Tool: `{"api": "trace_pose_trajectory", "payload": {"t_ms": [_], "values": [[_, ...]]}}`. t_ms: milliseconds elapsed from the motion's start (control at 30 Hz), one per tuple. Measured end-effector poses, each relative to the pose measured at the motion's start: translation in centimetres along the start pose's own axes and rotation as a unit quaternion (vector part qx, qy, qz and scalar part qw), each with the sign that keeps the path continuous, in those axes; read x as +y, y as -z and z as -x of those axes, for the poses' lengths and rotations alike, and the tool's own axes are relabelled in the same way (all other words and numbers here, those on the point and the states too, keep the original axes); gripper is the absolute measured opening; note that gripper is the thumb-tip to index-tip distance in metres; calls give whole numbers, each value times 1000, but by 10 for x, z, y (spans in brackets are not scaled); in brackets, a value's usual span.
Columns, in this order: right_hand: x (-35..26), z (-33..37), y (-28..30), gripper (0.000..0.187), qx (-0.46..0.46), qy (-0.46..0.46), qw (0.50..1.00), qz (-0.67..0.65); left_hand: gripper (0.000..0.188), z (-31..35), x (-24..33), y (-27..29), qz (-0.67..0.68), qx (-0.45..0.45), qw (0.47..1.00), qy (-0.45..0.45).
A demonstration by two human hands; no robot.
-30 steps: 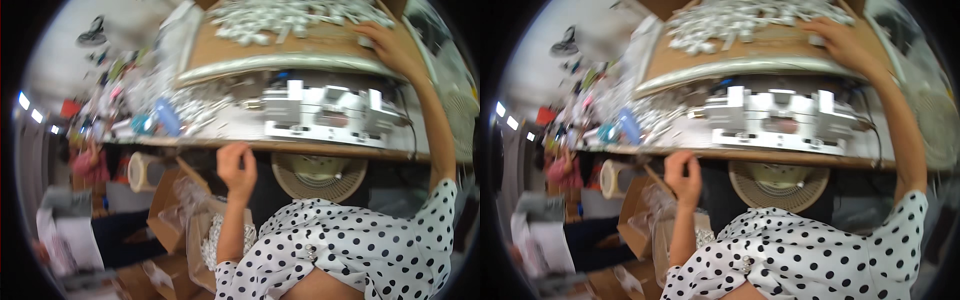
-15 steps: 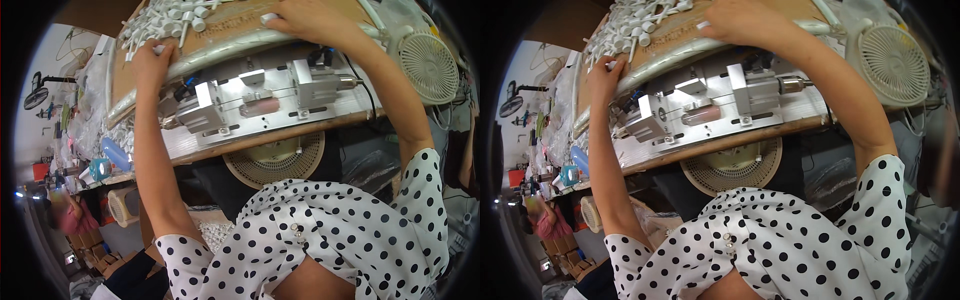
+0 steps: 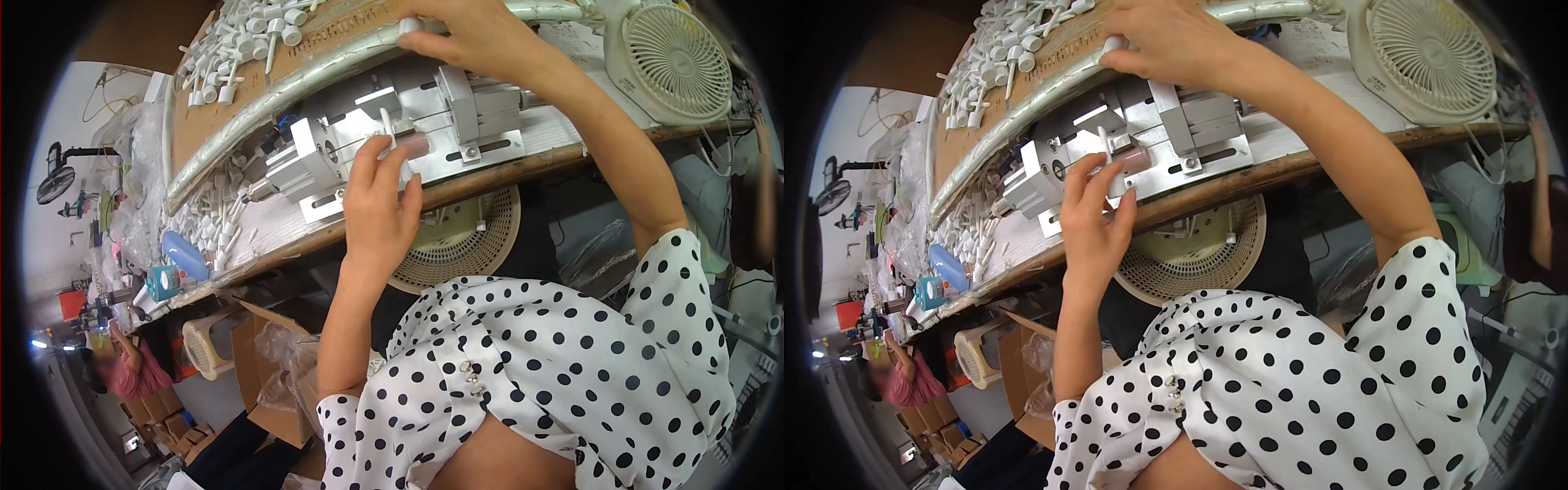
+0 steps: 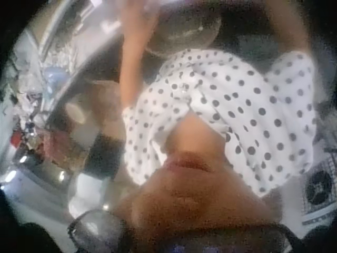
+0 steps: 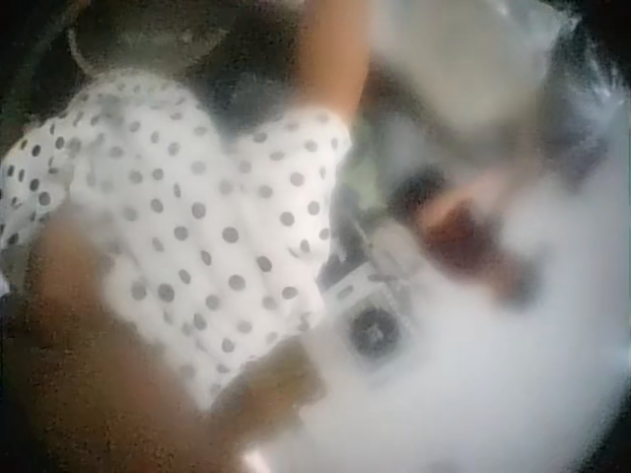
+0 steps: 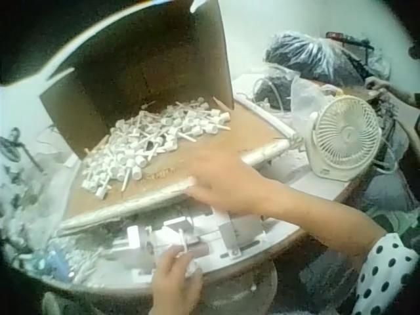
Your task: The recorder is assembling small white plastic components using a pneumatic jig.
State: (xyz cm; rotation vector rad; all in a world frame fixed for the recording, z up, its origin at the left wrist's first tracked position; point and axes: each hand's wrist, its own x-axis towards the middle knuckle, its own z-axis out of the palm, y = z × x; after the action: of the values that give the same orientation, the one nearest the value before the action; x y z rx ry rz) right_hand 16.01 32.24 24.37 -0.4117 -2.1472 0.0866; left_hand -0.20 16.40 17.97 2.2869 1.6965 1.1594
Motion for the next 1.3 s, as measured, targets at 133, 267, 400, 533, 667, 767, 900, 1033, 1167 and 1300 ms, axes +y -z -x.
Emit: {"api": "trace_pose_trajectory", "payload": {"t_ms": [133,267,400,533,667,767,900,1033,1167,1300], "values": [[-27,15,25,26,-59,-129,988,-67,32,-1,-2,-17,-11,-5,1000,12],[-39,25,37,27,-74,-190,977,-69,32,-6,2,-16,-51,-16,998,-26],[-41,32,31,26,-54,-98,994,-5,31,-7,-2,-13,-41,-35,998,-19],[-43,43,24,31,-53,-61,995,-57,28,-8,-4,-12,12,-21,1000,-1],[-50,56,11,31,-82,-19,992,-94,31,-3,3,2,-3,19,998,-61],[-55,63,-9,29,-137,16,978,-159,31,11,1,27,45,-29,998,-41],[-55,62,-40,20,-118,112,984,-75,24,26,-32,58,-29,11,998,48],[-52,58,-51,11,-114,90,989,-19,26,38,-81,138,-15,15,990,138],[-53,59,-48,9,-126,69,989,-22,35,36,-134,291,103,276,919,261],[-55,53,-49,9,-138,68,988,-15,37,63,-140,365,230,430,819,301]]}}
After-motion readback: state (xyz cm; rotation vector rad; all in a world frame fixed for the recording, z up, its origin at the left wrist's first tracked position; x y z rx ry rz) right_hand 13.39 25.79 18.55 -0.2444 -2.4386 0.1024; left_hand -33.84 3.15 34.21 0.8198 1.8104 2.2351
